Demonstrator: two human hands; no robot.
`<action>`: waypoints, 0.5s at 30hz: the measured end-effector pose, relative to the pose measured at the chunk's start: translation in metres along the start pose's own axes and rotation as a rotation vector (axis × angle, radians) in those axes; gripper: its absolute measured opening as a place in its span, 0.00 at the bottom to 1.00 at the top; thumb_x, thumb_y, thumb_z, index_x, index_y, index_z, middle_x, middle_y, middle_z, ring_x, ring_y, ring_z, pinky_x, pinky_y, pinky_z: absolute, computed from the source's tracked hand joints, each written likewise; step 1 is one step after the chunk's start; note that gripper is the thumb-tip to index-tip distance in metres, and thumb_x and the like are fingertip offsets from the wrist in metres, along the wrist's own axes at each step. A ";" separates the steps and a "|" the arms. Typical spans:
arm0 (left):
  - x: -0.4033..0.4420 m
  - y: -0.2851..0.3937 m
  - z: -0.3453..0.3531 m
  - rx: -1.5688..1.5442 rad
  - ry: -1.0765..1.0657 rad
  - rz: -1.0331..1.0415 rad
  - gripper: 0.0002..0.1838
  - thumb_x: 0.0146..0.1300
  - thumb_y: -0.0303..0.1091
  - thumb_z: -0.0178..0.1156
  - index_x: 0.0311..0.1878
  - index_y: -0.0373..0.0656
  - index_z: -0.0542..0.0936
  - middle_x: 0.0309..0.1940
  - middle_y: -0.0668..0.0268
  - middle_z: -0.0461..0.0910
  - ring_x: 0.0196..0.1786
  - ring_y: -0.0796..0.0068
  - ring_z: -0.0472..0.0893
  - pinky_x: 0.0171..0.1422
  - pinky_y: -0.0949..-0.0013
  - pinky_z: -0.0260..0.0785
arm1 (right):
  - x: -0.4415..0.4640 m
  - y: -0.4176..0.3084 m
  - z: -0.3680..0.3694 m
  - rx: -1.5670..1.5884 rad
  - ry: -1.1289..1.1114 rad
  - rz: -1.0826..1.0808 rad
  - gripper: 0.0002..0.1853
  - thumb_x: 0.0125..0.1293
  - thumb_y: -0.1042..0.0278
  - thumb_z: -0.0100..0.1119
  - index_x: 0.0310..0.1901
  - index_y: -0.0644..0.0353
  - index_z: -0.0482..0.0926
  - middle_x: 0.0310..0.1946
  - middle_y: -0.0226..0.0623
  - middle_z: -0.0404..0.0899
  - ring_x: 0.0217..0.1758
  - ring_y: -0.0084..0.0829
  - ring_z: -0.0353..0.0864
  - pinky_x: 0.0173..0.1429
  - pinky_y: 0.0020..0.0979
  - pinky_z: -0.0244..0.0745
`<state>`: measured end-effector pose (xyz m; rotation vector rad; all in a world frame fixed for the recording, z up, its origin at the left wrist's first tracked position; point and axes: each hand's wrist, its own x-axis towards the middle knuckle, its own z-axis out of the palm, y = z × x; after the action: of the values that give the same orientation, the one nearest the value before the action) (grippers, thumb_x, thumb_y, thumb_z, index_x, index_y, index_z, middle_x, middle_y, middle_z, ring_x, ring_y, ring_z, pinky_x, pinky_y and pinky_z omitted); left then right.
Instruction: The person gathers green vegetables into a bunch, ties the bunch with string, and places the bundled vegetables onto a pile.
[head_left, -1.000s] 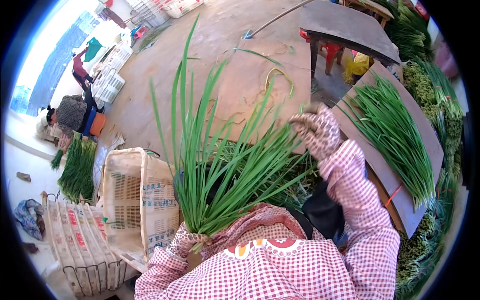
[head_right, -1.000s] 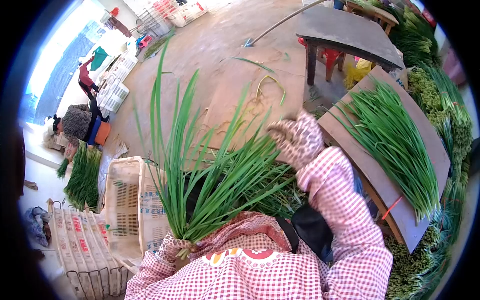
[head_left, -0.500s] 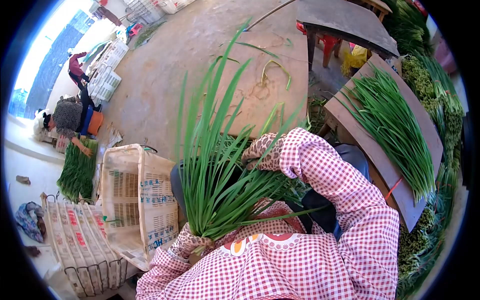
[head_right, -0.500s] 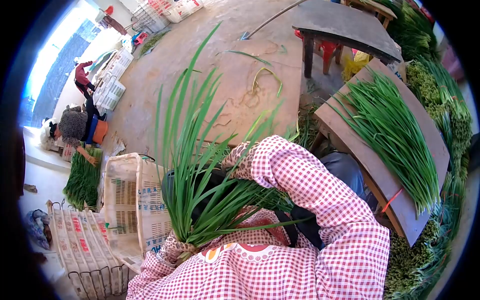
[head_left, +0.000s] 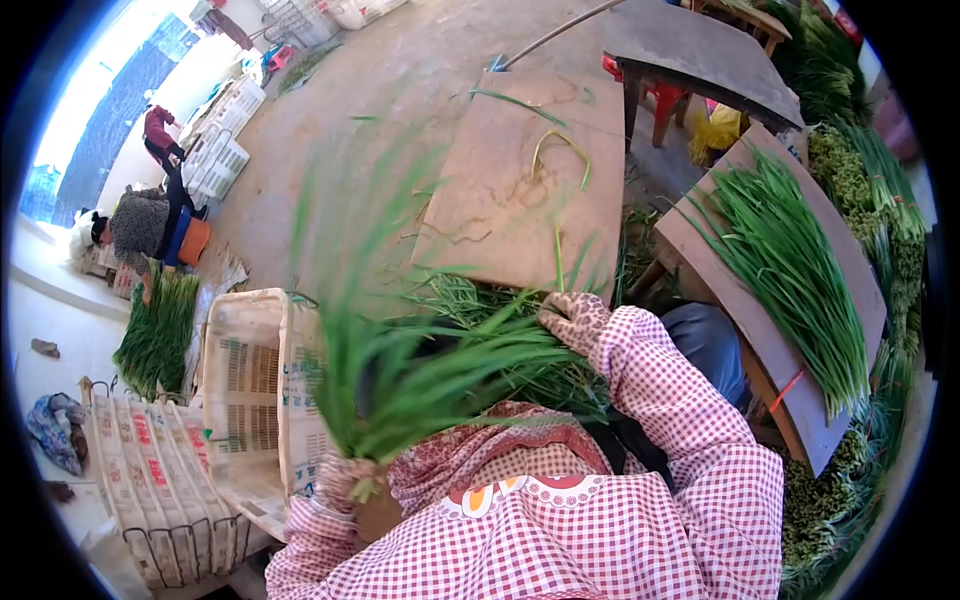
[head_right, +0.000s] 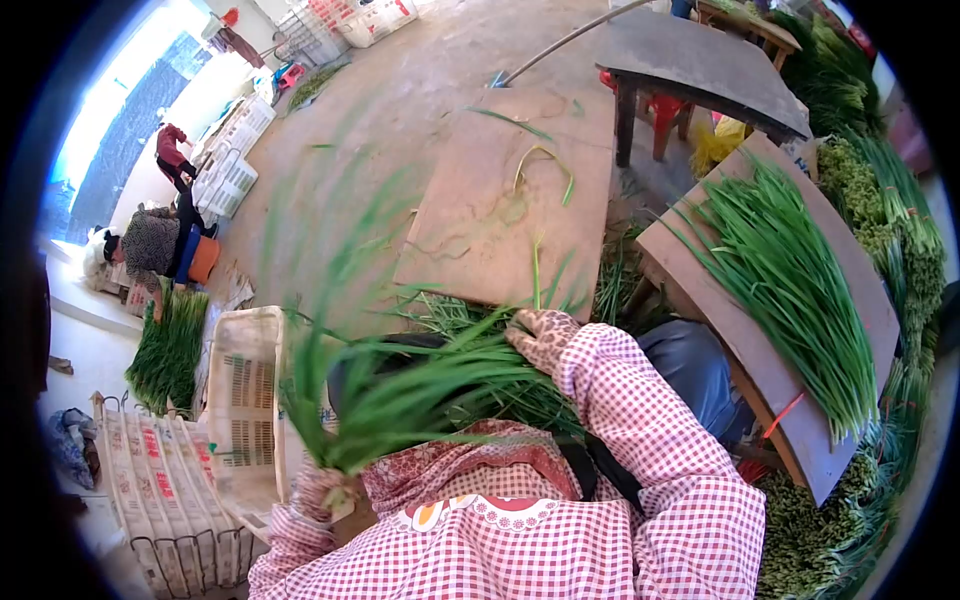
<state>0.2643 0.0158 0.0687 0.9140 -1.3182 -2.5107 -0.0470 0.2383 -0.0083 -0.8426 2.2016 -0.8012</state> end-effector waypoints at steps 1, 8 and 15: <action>-0.002 0.014 -0.009 -0.022 0.013 0.074 0.30 0.49 0.20 0.60 0.59 0.40 0.65 0.40 0.54 0.75 0.33 0.70 0.77 0.34 0.67 0.76 | 0.000 0.016 0.009 -0.016 0.087 -0.001 0.18 0.62 0.55 0.52 0.45 0.61 0.76 0.41 0.49 0.78 0.47 0.44 0.77 0.51 0.37 0.71; 0.051 0.079 -0.024 -0.263 -0.259 0.519 0.14 0.60 0.31 0.55 0.48 0.37 0.72 0.24 0.69 0.73 0.24 0.79 0.72 0.31 0.76 0.70 | 0.000 0.064 0.039 -0.198 -0.777 -0.140 0.29 0.55 0.48 0.54 0.57 0.54 0.69 0.48 0.46 0.76 0.54 0.42 0.73 0.57 0.39 0.67; 0.149 0.062 0.017 -0.800 -0.051 0.336 0.21 0.61 0.30 0.54 0.56 0.36 0.66 0.27 0.70 0.73 0.28 0.82 0.72 0.36 0.77 0.69 | 0.033 -0.045 -0.071 -0.351 -0.624 -0.049 0.42 0.55 0.41 0.55 0.65 0.59 0.55 0.63 0.50 0.60 0.67 0.47 0.57 0.69 0.40 0.52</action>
<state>0.1269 -0.0698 0.0592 0.4039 -0.3320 -2.4390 -0.1035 0.2085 0.0556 -1.1363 1.7735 -0.1239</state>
